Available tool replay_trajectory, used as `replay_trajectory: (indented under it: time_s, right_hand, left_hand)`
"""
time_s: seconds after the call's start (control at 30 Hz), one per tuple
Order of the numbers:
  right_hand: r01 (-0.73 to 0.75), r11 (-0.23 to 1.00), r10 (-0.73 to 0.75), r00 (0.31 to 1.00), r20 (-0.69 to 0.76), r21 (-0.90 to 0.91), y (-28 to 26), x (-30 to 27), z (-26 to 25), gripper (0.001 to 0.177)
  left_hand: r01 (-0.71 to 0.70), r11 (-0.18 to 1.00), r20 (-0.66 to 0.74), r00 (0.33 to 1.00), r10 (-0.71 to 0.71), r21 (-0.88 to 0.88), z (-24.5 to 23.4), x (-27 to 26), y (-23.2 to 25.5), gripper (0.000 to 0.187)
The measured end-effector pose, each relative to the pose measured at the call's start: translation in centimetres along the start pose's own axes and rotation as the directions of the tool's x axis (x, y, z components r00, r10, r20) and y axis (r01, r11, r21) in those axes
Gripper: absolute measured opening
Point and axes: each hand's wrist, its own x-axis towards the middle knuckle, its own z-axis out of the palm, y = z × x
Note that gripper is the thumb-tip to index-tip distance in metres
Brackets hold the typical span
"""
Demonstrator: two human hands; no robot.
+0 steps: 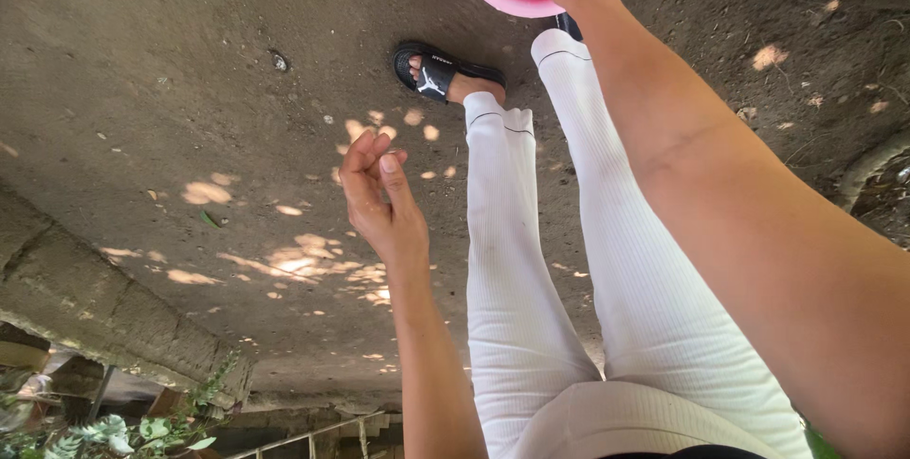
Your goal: The person uses a blue scoop to pour water from a pink bucket onto potted plants and foliage in an outdoor garden area.
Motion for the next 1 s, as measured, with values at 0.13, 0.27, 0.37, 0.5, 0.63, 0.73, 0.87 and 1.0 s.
replay_trajectory:
  time_s: [0.13, 0.27, 0.37, 0.5, 0.63, 0.73, 0.87, 1.0]
  right_hand:
    - [-0.013, 0.960, 0.018, 1.000, -0.015, 0.278, -0.1, -1.2, -3.9, 0.030]
    - [-0.141, 0.759, 0.052, 0.986, 0.157, 0.635, 2.3, -6.1, -10.0, 0.032]
    - [-0.163, 0.649, 0.042, 0.983, 0.179, 0.743, 3.7, -9.7, -12.8, 0.037]
    - [-0.266, 0.501, 0.121, 0.964, 0.238, 0.823, 3.3, -13.9, -15.8, 0.034]
    - [-0.185, 0.419, 0.090, 0.983, 0.162, 0.889, 2.1, -19.0, -18.8, 0.041]
    - [-0.147, 0.328, 0.083, 0.988, 0.127, 0.933, 0.5, -22.7, -21.5, 0.040]
    - [-0.042, 0.205, 0.047, 0.998, 0.033, 0.978, -2.4, -27.5, -25.0, 0.038]
    - [0.045, 0.152, 0.088, 0.994, -0.059, 0.987, -6.5, -31.4, -28.2, 0.042]
  left_hand:
    - [-0.013, 0.999, -0.006, 1.000, 0.012, -0.043, -0.7, 0.5, 0.2, 0.031]
    - [-0.041, 0.988, -0.014, 0.999, 0.040, -0.151, -1.6, 0.7, 0.5, 0.031]
    - [-0.030, 0.993, -0.026, 0.999, 0.027, -0.118, -2.5, 0.5, 0.6, 0.030]
    - [-0.091, 0.984, -0.031, 0.996, 0.087, -0.154, -3.8, 0.0, 1.7, 0.029]
    - [-0.167, 0.958, -0.051, 0.986, 0.159, -0.234, -6.5, -0.5, 3.7, 0.030]
    - [-0.105, 0.976, -0.075, 0.993, 0.093, -0.190, -10.6, -0.8, 6.0, 0.032]
    - [-0.138, 0.964, -0.123, 0.986, 0.112, -0.226, -17.6, -1.7, 8.3, 0.033]
    - [-0.209, 0.940, -0.211, 0.965, 0.154, -0.270, -24.7, -1.8, 8.6, 0.032]
